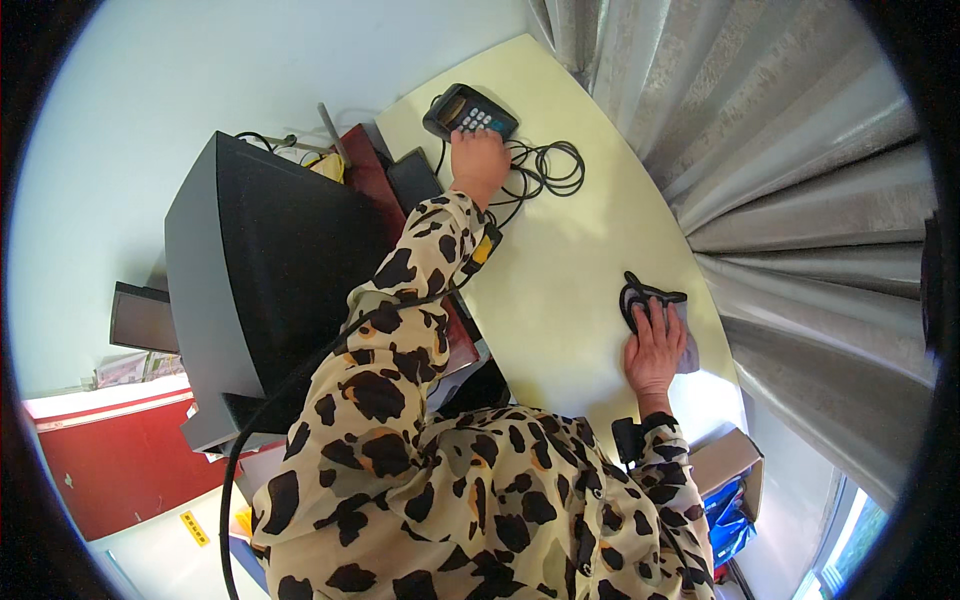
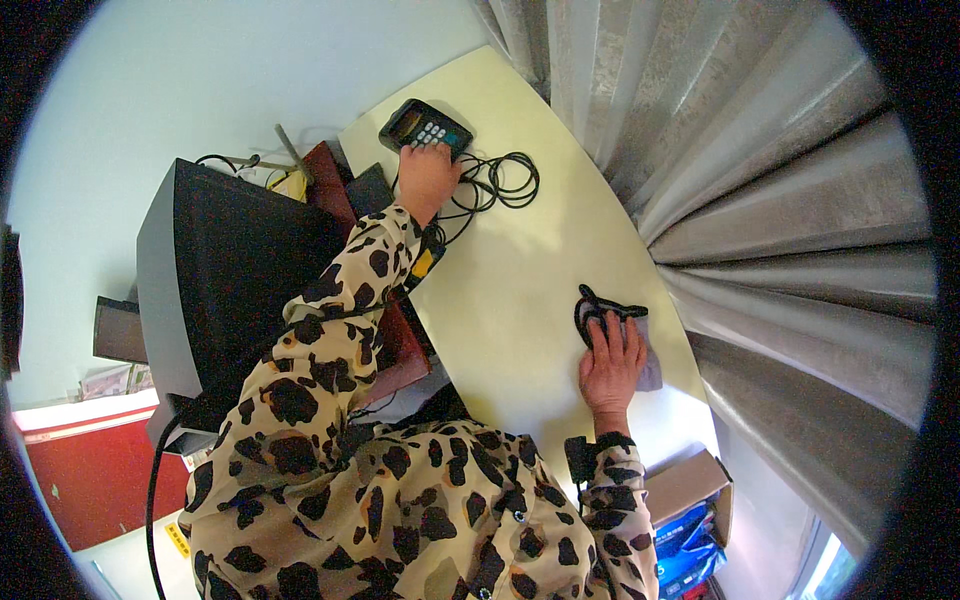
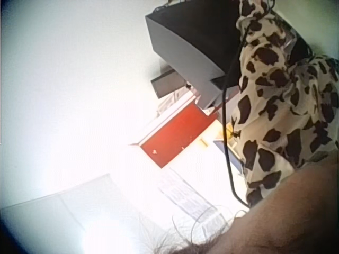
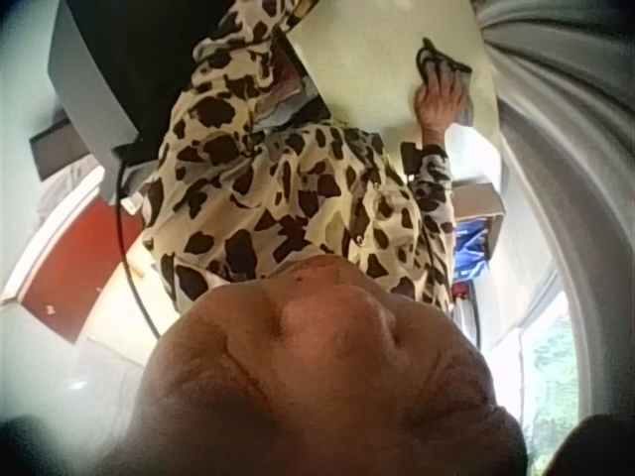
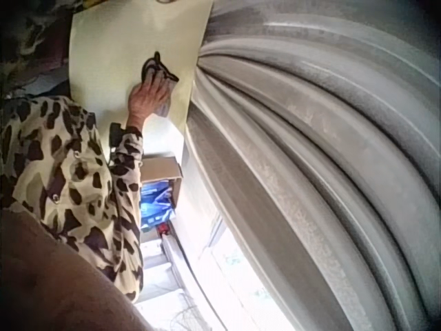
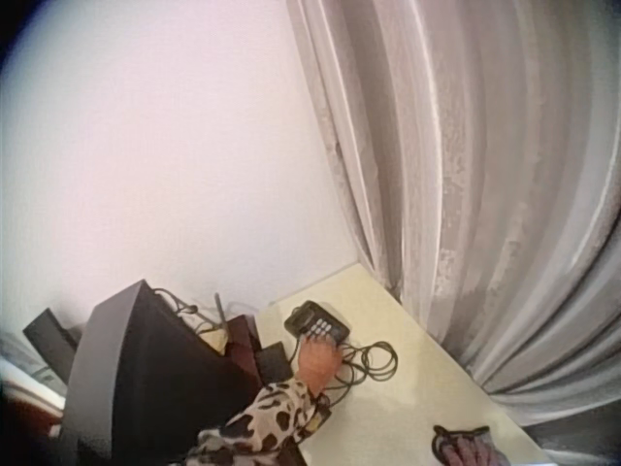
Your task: Wiping down various surfaces and equipment including a desk, a computer tower, and a tablet using a cloth.
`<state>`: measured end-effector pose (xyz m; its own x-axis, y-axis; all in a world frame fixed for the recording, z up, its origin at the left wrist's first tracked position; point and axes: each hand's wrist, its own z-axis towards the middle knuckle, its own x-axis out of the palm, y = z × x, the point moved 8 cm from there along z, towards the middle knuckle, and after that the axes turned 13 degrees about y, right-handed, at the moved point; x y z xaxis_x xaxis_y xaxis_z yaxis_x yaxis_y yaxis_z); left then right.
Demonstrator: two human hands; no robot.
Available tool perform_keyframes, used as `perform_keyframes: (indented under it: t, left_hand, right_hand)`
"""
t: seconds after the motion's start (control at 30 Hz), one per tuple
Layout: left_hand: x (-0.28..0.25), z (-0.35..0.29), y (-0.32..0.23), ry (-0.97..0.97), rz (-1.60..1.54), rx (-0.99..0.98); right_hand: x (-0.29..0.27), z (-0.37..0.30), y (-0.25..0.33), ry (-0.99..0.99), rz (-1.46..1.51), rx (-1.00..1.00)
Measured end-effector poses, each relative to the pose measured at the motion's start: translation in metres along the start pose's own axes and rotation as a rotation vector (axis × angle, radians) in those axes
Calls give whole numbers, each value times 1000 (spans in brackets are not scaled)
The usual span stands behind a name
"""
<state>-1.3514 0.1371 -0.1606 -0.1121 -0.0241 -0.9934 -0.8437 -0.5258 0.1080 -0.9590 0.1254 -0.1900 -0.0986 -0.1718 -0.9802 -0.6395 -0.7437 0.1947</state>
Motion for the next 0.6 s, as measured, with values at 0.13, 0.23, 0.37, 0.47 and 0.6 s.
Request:
perform_keyframes:
  t: [0.13,0.23,0.37,0.47,0.6]
  left_hand:
    - [10,0,-1,130,50,-40]
    - [5,-1,-1,196,44,-41]
    - [6,-10,8,294,57,-83]
    - [5,-18,10,367,59,-115]
    - [13,-30,15,512,119,-213]
  right_hand:
    - [2,-1,-2,17,-9,15]
    - [5,-3,-6,-17,-13,6]
    - [0,-4,-4,-29,-21,7]
    - [0,-4,-2,-10,-8,-5]
    - [0,-5,-1,-38,-21,-20]
